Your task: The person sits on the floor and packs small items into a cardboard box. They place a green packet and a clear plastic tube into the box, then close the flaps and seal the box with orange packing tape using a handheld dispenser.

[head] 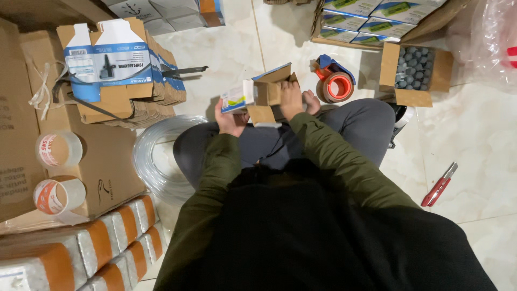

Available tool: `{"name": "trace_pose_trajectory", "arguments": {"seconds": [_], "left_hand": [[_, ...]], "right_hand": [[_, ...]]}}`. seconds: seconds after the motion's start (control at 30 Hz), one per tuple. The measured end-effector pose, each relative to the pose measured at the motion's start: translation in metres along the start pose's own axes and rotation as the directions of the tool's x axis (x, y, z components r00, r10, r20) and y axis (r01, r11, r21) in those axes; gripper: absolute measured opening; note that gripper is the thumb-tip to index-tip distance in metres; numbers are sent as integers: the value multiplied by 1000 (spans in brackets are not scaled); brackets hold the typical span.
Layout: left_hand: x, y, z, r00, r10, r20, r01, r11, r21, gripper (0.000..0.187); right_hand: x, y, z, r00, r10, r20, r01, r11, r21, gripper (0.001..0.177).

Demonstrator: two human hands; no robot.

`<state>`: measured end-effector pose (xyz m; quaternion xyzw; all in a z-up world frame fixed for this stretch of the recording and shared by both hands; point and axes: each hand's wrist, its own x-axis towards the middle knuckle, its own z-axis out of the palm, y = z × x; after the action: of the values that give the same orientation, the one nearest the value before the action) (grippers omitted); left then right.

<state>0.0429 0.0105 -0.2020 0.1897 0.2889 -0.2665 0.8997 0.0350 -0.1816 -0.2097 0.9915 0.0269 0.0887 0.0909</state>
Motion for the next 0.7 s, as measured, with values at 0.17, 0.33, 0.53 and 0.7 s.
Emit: {"name": "trace_pose_trajectory", "arguments": {"seconds": [0.17, 0.33, 0.53, 0.7], "left_hand": [[-3, -1, 4, 998, 59, -29, -61, 997, -55, 62], [-15, -4, 7, 996, 86, -19, -87, 994, -60, 61], [-17, -7, 1, 995, 100, -15, -101, 992, -70, 60], [-6, -11, 0, 1000, 11, -13, -10, 997, 71, 59]], "right_hand": [[-2, 2, 5, 998, -40, -48, 45, 994, 99, 33], [16, 5, -15, 953, -153, 263, 169, 985, -37, 17], [26, 15, 2, 825, -565, 13, 564, 822, -83, 18], [25, 21, -10, 940, -332, -78, 277, 609, 743, 37]]}}
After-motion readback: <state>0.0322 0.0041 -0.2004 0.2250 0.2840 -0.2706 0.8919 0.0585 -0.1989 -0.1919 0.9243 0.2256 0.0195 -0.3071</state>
